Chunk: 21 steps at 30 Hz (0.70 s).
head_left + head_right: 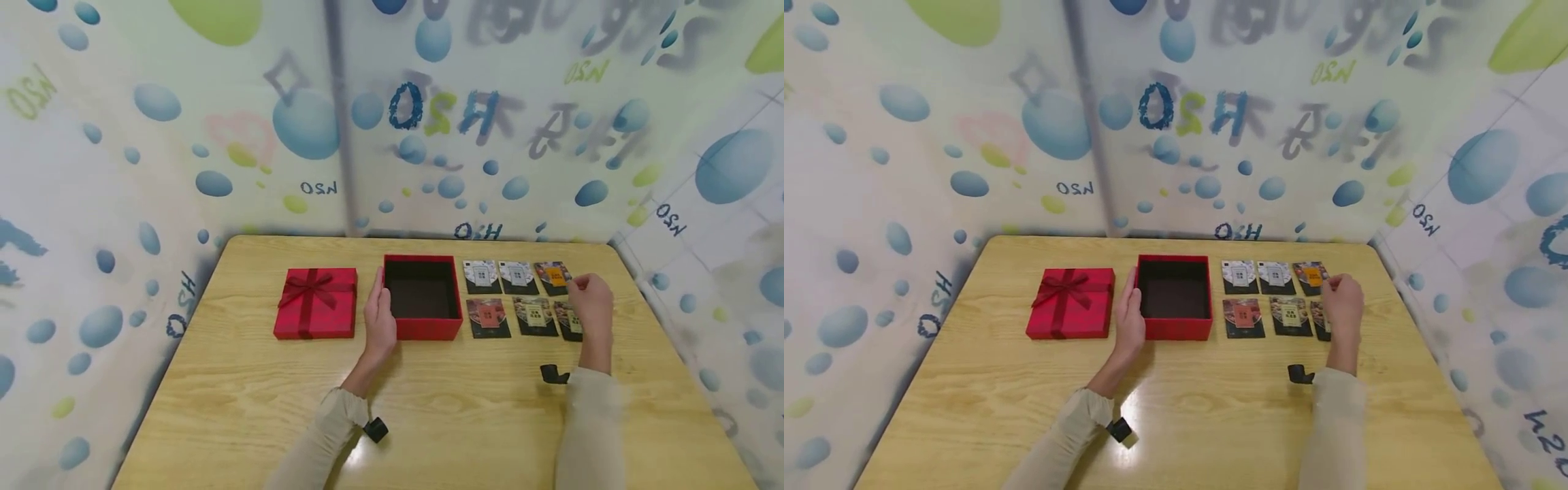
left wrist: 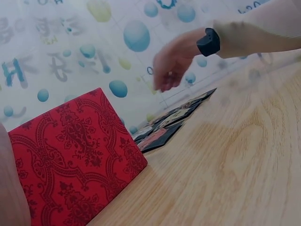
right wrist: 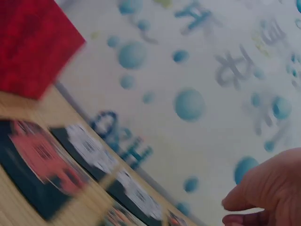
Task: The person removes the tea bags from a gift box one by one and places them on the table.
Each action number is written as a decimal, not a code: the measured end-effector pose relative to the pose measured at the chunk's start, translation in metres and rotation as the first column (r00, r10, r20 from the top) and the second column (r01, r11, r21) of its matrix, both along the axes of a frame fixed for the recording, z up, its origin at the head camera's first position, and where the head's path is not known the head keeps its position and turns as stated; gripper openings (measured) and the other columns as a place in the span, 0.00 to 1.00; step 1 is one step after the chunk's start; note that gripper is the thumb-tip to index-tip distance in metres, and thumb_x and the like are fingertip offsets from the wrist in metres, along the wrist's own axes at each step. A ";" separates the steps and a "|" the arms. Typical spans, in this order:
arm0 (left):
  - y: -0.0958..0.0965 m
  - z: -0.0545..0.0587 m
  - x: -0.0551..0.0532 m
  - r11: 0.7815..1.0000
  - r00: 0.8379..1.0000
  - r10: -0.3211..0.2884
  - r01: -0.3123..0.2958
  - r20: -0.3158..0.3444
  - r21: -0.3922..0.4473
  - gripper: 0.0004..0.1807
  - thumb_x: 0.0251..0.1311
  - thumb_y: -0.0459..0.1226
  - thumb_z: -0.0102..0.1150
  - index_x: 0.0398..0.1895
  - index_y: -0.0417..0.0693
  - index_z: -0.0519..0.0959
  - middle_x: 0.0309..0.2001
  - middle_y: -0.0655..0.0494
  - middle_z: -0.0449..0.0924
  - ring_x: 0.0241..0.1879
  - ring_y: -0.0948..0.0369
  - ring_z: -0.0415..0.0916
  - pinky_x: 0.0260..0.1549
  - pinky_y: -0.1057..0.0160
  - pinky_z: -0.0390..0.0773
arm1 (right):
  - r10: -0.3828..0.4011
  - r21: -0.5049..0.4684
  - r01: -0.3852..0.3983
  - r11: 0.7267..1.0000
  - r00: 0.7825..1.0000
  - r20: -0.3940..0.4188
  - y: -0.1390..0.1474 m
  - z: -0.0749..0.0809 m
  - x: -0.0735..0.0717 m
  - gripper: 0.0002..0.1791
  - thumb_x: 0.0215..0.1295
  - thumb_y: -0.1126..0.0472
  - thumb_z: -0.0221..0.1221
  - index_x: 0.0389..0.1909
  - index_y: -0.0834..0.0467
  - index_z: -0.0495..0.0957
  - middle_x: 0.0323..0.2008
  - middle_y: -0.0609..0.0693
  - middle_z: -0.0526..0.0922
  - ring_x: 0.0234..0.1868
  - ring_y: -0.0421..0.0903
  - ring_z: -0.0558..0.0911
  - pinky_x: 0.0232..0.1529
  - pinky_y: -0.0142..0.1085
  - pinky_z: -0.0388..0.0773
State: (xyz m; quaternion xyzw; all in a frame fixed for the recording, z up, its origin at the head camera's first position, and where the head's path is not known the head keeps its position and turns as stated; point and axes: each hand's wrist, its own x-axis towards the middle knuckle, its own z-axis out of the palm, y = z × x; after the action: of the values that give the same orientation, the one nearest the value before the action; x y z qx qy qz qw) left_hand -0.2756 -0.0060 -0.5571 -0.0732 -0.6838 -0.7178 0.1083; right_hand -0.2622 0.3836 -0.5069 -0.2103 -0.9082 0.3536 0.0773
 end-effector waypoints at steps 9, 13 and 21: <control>0.002 0.000 -0.004 1.000 1.000 -0.005 0.005 0.020 -0.014 0.29 0.83 0.31 0.35 0.83 0.41 0.54 0.83 0.48 0.53 0.80 0.49 0.51 0.78 0.45 0.52 | 0.234 0.005 -0.243 0.970 0.929 -0.286 -0.104 0.002 -0.030 0.16 0.81 0.61 0.51 0.53 0.70 0.79 0.47 0.67 0.81 0.46 0.61 0.80 0.47 0.51 0.75; -0.001 0.007 -0.005 0.998 0.994 -0.033 0.039 0.104 -0.054 0.29 0.83 0.35 0.35 0.85 0.50 0.54 0.83 0.53 0.53 0.74 0.46 0.58 0.72 0.47 0.60 | 0.337 0.063 -0.334 0.941 0.892 -0.300 -0.142 -0.004 -0.032 0.14 0.80 0.61 0.53 0.52 0.68 0.79 0.46 0.64 0.81 0.45 0.59 0.81 0.47 0.52 0.78; -0.019 0.015 -0.015 0.827 0.996 -0.068 0.092 0.064 -0.554 0.36 0.82 0.48 0.36 0.86 0.48 0.42 0.86 0.53 0.39 0.84 0.47 0.37 0.79 0.41 0.43 | 0.398 0.190 -0.370 0.909 0.907 -0.138 -0.173 -0.013 -0.029 0.29 0.85 0.52 0.47 0.77 0.64 0.62 0.71 0.68 0.70 0.72 0.66 0.67 0.71 0.61 0.64</control>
State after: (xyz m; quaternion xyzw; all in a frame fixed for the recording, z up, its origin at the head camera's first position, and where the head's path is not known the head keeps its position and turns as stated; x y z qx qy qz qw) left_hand -0.2910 -0.0247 -0.5420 -0.1150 -0.8615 -0.4930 0.0379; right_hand -0.2915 0.2106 -0.5197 0.0116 -0.9468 0.3052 0.1013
